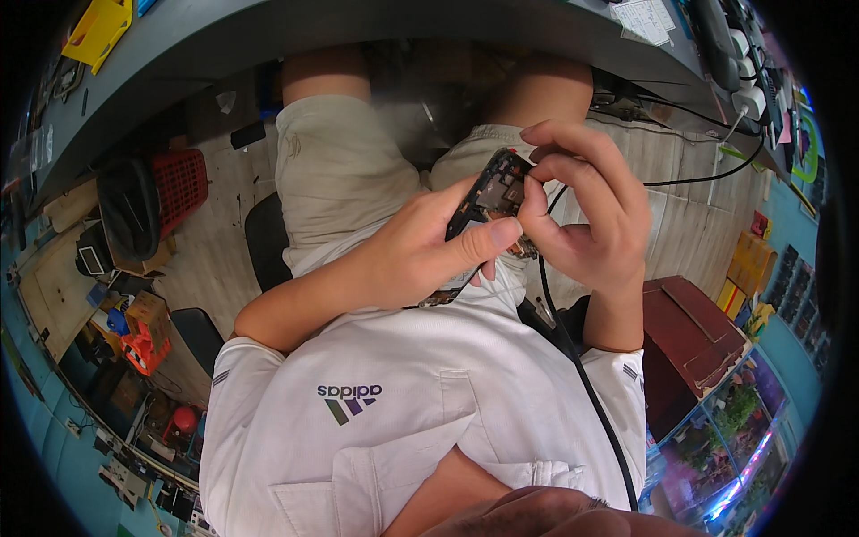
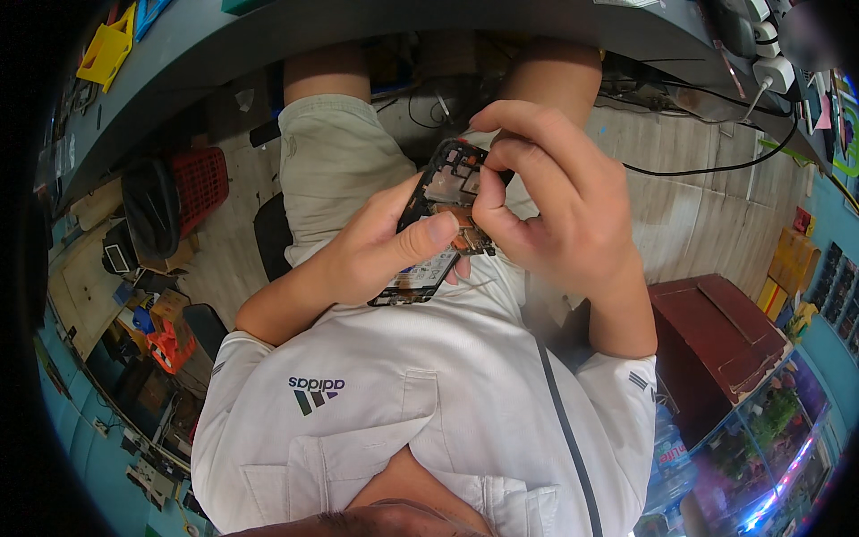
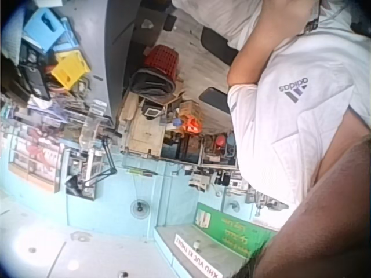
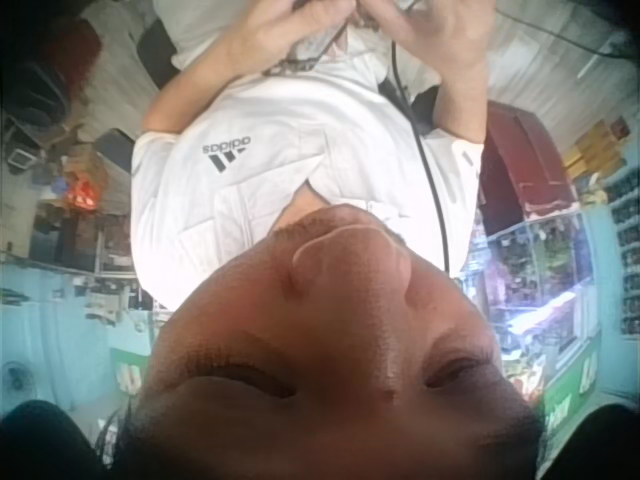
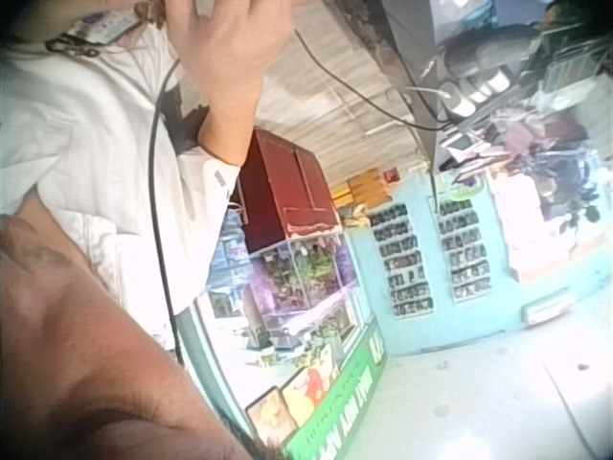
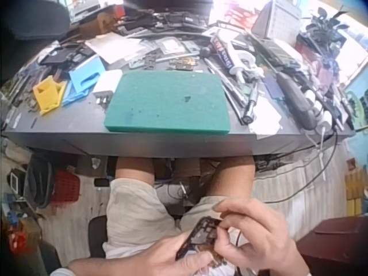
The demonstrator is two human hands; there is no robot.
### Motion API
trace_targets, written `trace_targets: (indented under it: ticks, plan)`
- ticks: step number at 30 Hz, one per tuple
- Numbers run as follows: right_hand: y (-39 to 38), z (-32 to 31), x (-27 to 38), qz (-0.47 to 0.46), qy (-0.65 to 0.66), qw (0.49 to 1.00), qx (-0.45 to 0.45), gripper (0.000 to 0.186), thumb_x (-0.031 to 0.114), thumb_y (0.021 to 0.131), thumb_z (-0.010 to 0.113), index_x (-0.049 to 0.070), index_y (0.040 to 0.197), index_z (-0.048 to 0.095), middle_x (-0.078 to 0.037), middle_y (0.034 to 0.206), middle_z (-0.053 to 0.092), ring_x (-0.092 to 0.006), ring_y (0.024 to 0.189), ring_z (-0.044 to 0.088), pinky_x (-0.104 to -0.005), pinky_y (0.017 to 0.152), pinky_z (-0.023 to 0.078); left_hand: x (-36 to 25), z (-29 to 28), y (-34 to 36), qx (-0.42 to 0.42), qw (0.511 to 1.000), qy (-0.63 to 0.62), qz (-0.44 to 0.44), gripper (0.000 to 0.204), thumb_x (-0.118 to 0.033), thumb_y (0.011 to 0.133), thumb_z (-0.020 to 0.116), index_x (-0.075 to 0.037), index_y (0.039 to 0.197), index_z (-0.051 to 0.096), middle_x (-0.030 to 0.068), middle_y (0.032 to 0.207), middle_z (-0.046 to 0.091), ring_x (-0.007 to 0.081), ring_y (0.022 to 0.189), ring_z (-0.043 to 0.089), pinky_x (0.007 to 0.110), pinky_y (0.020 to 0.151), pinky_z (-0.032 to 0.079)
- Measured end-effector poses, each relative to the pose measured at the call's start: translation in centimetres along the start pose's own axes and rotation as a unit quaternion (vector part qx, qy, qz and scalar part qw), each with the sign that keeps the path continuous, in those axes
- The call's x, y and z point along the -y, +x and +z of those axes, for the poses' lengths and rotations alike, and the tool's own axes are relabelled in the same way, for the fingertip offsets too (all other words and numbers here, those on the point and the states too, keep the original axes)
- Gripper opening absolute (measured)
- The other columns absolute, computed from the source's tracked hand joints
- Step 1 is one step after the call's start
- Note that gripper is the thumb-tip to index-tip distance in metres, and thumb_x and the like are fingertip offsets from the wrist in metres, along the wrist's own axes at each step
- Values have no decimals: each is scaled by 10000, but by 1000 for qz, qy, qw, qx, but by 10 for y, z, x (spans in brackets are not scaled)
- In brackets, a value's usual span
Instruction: The person repairs a disassembled smartphone by connecting internal ribbon cables and reattaching the screen assembly. They use a screwdriver to secure screws on the back cover, handling the phone, screen, and screws throughout the process.
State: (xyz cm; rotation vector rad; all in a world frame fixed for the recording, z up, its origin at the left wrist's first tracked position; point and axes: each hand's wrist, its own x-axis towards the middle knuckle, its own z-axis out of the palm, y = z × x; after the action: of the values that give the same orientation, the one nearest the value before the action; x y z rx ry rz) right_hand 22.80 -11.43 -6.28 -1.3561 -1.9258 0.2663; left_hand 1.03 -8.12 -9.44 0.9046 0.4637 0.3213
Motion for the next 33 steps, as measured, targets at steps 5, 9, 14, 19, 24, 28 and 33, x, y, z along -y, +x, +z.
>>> trace_targets:
  ticks: [5,9,14,19,24,28,33]
  plan:
    - [2,-5,0,33,55,998,2,206,-62,690,779,8,848,666,-126,1071,754,-197,729,689,-267,597,521,0,-5,0,25,999,-36,-23,570,-467,1131,566,16,1431,527,93,1077,672,151,889,695,306,778,568]
    - [5,-12,10,109,82,990,21,198,-61,696,769,19,845,665,-113,1000,763,-147,681,637,-238,562,467,-2,-10,-1,40,995,-65,-57,623,-481,1128,563,37,1465,486,137,1111,695,183,914,720,322,793,585]
    - [1,-9,8,143,111,984,5,190,-66,709,761,26,841,659,-96,924,759,-102,624,571,-234,534,440,-7,-8,-1,45,988,-129,-66,647,-508,1122,548,53,1440,496,190,1084,711,234,890,743,343,763,602]
    - [-1,-6,3,129,147,981,-2,216,-90,734,772,28,881,667,-95,922,754,-90,617,560,-229,519,421,-9,-9,-1,62,983,-162,-67,673,-539,1128,498,64,1428,492,235,1094,716,270,883,754,362,736,614]
    - [-6,-8,-1,150,228,962,-14,237,-120,819,784,4,989,676,-103,985,767,-56,677,556,-207,568,424,-7,-13,-1,79,976,-190,-70,694,-561,1138,431,72,1414,493,282,1064,726,310,846,765,380,717,626]
    - [-10,-8,-5,159,273,947,-58,281,-121,876,795,-10,1097,661,-110,1042,781,-44,746,565,-195,641,439,-9,-10,-3,66,962,-254,-76,671,-542,1147,420,68,1414,504,279,1085,720,316,853,767,391,735,645]
    - [-10,-1,5,219,305,919,-117,289,-106,902,803,6,1123,654,-123,1081,790,-48,790,579,-198,678,442,-10,-13,-4,81,958,-268,-60,721,-578,1140,391,85,1397,508,333,1019,719,373,856,770,432,749,651]
